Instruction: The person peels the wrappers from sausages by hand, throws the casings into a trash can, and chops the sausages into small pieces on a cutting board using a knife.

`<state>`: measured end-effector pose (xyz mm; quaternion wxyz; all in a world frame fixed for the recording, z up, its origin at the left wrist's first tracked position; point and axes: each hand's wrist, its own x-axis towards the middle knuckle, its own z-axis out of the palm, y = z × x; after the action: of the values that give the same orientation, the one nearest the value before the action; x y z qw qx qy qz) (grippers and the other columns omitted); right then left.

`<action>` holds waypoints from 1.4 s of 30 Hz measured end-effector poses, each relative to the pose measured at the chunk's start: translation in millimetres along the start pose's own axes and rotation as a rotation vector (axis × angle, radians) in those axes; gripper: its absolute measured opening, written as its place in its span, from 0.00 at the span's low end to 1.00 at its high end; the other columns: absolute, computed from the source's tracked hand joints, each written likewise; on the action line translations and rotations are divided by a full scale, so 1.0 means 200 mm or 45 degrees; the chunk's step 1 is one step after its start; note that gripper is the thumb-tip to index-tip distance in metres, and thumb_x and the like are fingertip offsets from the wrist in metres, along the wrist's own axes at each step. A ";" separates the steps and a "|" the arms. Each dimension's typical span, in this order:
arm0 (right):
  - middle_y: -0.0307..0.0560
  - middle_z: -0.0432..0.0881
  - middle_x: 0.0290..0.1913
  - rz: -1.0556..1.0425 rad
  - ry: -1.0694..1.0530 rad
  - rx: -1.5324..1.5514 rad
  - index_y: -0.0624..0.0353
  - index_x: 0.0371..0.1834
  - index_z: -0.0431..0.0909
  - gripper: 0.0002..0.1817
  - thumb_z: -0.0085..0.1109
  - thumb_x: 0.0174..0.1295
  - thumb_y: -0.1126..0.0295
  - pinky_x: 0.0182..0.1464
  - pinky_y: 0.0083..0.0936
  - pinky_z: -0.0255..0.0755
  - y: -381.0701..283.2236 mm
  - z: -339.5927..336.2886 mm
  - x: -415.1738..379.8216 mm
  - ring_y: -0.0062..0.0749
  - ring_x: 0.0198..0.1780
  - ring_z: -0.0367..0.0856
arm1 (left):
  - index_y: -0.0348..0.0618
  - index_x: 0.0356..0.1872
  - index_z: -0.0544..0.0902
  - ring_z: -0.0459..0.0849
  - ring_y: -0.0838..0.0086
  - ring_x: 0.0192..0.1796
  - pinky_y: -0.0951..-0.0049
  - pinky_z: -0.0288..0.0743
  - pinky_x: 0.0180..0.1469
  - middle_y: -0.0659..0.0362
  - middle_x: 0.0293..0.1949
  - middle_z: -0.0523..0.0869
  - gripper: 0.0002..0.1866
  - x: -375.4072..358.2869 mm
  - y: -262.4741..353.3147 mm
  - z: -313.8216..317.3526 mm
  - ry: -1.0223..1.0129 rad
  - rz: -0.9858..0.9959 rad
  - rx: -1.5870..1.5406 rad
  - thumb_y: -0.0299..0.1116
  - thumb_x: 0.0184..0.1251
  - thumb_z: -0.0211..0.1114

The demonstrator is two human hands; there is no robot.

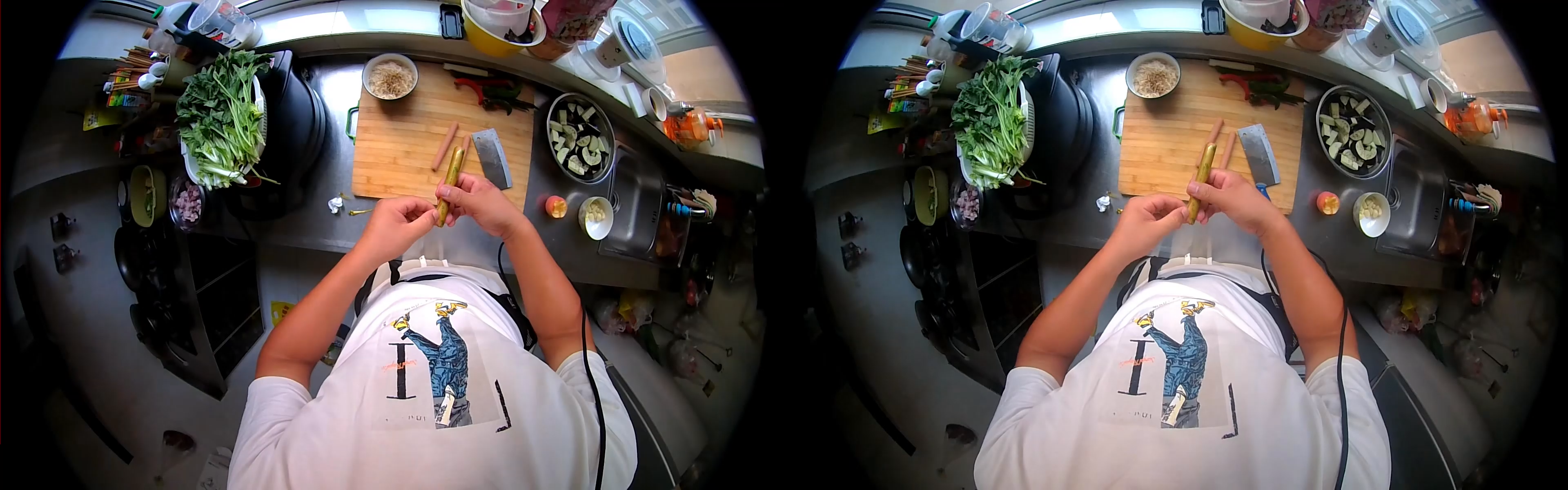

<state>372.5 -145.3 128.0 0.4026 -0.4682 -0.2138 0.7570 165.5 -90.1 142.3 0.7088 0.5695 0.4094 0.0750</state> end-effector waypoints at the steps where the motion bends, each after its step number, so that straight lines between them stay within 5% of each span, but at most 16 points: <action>1: 0.45 0.84 0.34 -0.002 0.023 -0.050 0.61 0.45 0.76 0.15 0.60 0.71 0.59 0.38 0.22 0.77 -0.01 0.01 0.00 0.26 0.33 0.82 | 0.33 0.42 0.86 0.83 0.82 0.37 0.79 0.78 0.43 0.61 0.36 0.88 0.10 0.00 0.00 0.00 0.001 0.001 0.001 0.31 0.70 0.65; 7: 0.45 0.85 0.34 -0.032 0.110 -0.229 0.63 0.44 0.77 0.16 0.64 0.68 0.60 0.36 0.21 0.78 -0.02 0.06 0.00 0.24 0.29 0.82 | 0.34 0.34 0.87 0.84 0.79 0.28 0.76 0.77 0.34 0.57 0.25 0.88 0.10 0.00 0.08 0.02 0.162 0.149 0.483 0.32 0.64 0.66; 9: 0.45 0.85 0.34 -0.035 0.135 -0.258 0.64 0.44 0.77 0.16 0.65 0.67 0.60 0.35 0.21 0.79 -0.01 0.06 0.00 0.23 0.30 0.82 | 0.40 0.26 0.87 0.86 0.59 0.26 0.65 0.79 0.31 0.50 0.24 0.86 0.09 0.01 0.09 0.03 0.289 0.259 0.669 0.35 0.56 0.66; 13: 0.44 0.85 0.34 -0.032 0.181 -0.332 0.65 0.43 0.78 0.16 0.65 0.67 0.61 0.35 0.21 0.79 -0.02 0.08 0.00 0.24 0.30 0.82 | 0.41 0.23 0.86 0.85 0.57 0.26 0.62 0.79 0.32 0.51 0.22 0.85 0.09 0.02 0.10 0.04 0.318 0.259 0.805 0.36 0.54 0.66; 16: 0.44 0.85 0.34 -0.022 0.168 -0.346 0.65 0.44 0.78 0.16 0.64 0.68 0.61 0.35 0.21 0.79 -0.03 0.08 0.00 0.24 0.30 0.82 | 0.39 0.26 0.85 0.83 0.68 0.23 0.69 0.76 0.30 0.51 0.21 0.83 0.08 0.02 0.10 0.04 0.324 0.341 0.916 0.34 0.55 0.68; 21: 0.44 0.84 0.36 0.019 0.018 -0.161 0.64 0.47 0.77 0.16 0.61 0.70 0.60 0.36 0.21 0.78 -0.01 0.01 -0.01 0.25 0.31 0.82 | 0.37 0.27 0.85 0.76 0.86 0.26 0.79 0.72 0.30 0.63 0.21 0.84 0.10 0.03 0.08 0.03 0.123 0.029 0.343 0.33 0.62 0.69; 33: 0.46 0.84 0.39 0.050 -0.268 0.244 0.62 0.53 0.76 0.17 0.56 0.73 0.58 0.39 0.21 0.77 0.03 -0.05 -0.02 0.24 0.32 0.81 | 0.36 0.28 0.84 0.76 0.88 0.30 0.84 0.70 0.33 0.65 0.27 0.85 0.06 0.04 0.04 0.02 -0.074 -0.026 -0.262 0.27 0.64 0.66; 37: 0.43 0.83 0.37 0.048 -0.108 0.014 0.61 0.51 0.76 0.18 0.56 0.73 0.57 0.38 0.22 0.77 0.01 -0.01 0.00 0.24 0.32 0.81 | 0.37 0.28 0.84 0.76 0.88 0.29 0.84 0.70 0.32 0.66 0.25 0.84 0.06 0.05 -0.02 0.04 -0.026 0.011 -0.279 0.26 0.64 0.66; 39: 0.42 0.83 0.36 0.045 -0.026 -0.064 0.61 0.49 0.76 0.17 0.56 0.72 0.56 0.38 0.22 0.77 -0.02 0.04 0.00 0.23 0.31 0.81 | 0.37 0.28 0.84 0.75 0.89 0.29 0.83 0.69 0.31 0.66 0.24 0.82 0.04 0.03 0.00 0.04 0.147 0.064 0.178 0.26 0.62 0.67; 42: 0.41 0.83 0.35 0.050 0.038 -0.087 0.60 0.45 0.75 0.17 0.58 0.71 0.55 0.37 0.22 0.77 0.00 0.04 0.01 0.23 0.31 0.81 | 0.36 0.29 0.84 0.78 0.88 0.30 0.82 0.72 0.32 0.65 0.25 0.83 0.04 0.02 0.04 0.04 0.183 0.076 0.192 0.26 0.62 0.67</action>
<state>364.8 -143.2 131.7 0.3747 -0.4971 -0.2244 0.7498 175.6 -90.4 148.3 0.6302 0.6264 0.4464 0.1056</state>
